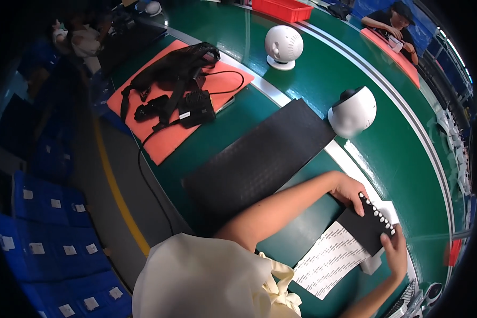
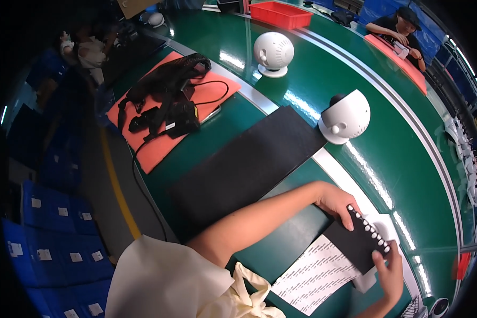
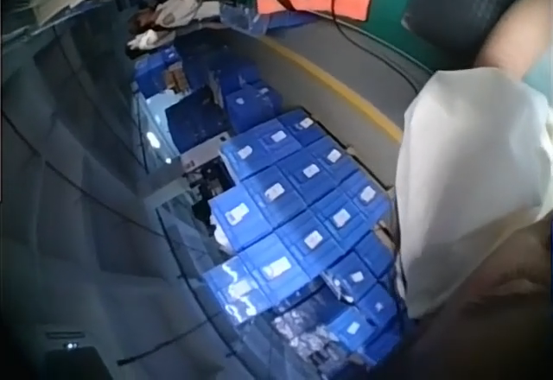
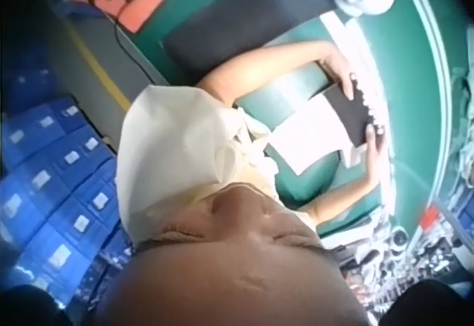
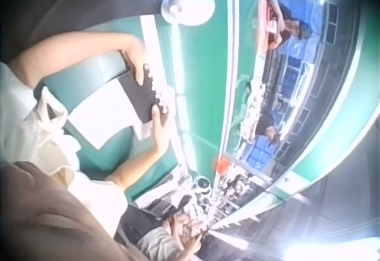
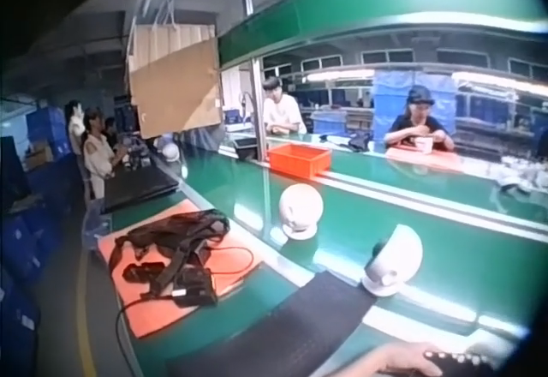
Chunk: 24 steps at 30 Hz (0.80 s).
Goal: Assembling various components of a white surveillance camera on a factory production line.
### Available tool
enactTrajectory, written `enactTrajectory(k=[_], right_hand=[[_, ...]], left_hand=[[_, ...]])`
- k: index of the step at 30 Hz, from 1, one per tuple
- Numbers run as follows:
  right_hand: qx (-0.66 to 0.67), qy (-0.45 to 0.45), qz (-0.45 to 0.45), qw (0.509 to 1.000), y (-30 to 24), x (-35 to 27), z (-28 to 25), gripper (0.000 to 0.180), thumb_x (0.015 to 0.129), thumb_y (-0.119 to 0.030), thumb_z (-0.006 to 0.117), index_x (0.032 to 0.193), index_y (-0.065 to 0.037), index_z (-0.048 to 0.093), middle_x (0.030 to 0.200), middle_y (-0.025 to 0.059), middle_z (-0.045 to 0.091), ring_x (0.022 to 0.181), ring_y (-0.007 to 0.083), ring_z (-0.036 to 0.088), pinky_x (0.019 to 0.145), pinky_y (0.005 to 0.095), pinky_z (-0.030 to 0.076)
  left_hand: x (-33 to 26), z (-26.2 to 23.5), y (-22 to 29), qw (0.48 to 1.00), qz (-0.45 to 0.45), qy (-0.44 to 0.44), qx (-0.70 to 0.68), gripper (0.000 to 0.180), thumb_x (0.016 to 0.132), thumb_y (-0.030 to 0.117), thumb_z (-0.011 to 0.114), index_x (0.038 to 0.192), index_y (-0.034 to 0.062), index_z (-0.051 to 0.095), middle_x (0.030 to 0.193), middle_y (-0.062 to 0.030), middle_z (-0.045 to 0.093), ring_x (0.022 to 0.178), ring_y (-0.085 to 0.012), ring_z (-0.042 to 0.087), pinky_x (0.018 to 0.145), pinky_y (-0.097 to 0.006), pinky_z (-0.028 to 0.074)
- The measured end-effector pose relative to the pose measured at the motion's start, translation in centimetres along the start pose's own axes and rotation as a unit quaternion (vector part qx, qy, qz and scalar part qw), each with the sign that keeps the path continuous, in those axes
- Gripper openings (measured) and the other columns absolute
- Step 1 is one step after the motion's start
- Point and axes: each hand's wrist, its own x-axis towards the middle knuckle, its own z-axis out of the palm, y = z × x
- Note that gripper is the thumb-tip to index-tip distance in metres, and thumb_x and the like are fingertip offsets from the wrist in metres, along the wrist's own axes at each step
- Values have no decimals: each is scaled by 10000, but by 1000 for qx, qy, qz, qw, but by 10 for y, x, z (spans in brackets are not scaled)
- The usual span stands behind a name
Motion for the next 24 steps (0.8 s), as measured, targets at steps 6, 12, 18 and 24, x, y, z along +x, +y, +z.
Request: enactTrajectory(k=[6, 12, 18, 24], right_hand=[[-218, 82, -61, 971, -78, -20, -21, 515, 789, -92, 605, 1247, -3, 387, 692, 115, 587, 638, 198, 572, 634, 293, 446], [-543, 121, -126, 822, -94, 69, 14, 287, 764, -193, 616, 955, 3, 530, 870, 156, 597, 841, 295, 571, 749, 404, 425], [-446, -158, -22, 880, -88, 152, 38, 603, 790, -250, 594, 1327, -97, 366, 1057, 237, 577, 945, 365, 572, 823, 428, 442], [-501, -209, 2, 840, -89, 179, 82, 725, 768, -80, 455, 1416, -161, 139, 1079, 213, 577, 983, 333, 573, 810, 397, 459]], left_hand=[[14, 8, 10, 999, -14, -17, 23, 372, 721, -4, 669, 1072, -55, 556, 963, -93, 625, 877, -147, 599, 787, -257, 476], [-14, 4, 12, 994, -38, 86, 47, 472, 734, 26, 658, 1181, -16, 512, 1031, -76, 610, 920, -134, 582, 782, -241, 474], [-4, -4, 13, 948, -43, 25, 314, 518, 715, 140, 646, 1198, 9, 513, 1074, -82, 609, 984, -160, 549, 891, -283, 402], [-14, 2, 22, 943, -105, 38, 315, 501, 695, 131, 638, 1164, -10, 534, 1031, -81, 623, 922, -143, 563, 836, -261, 424]])
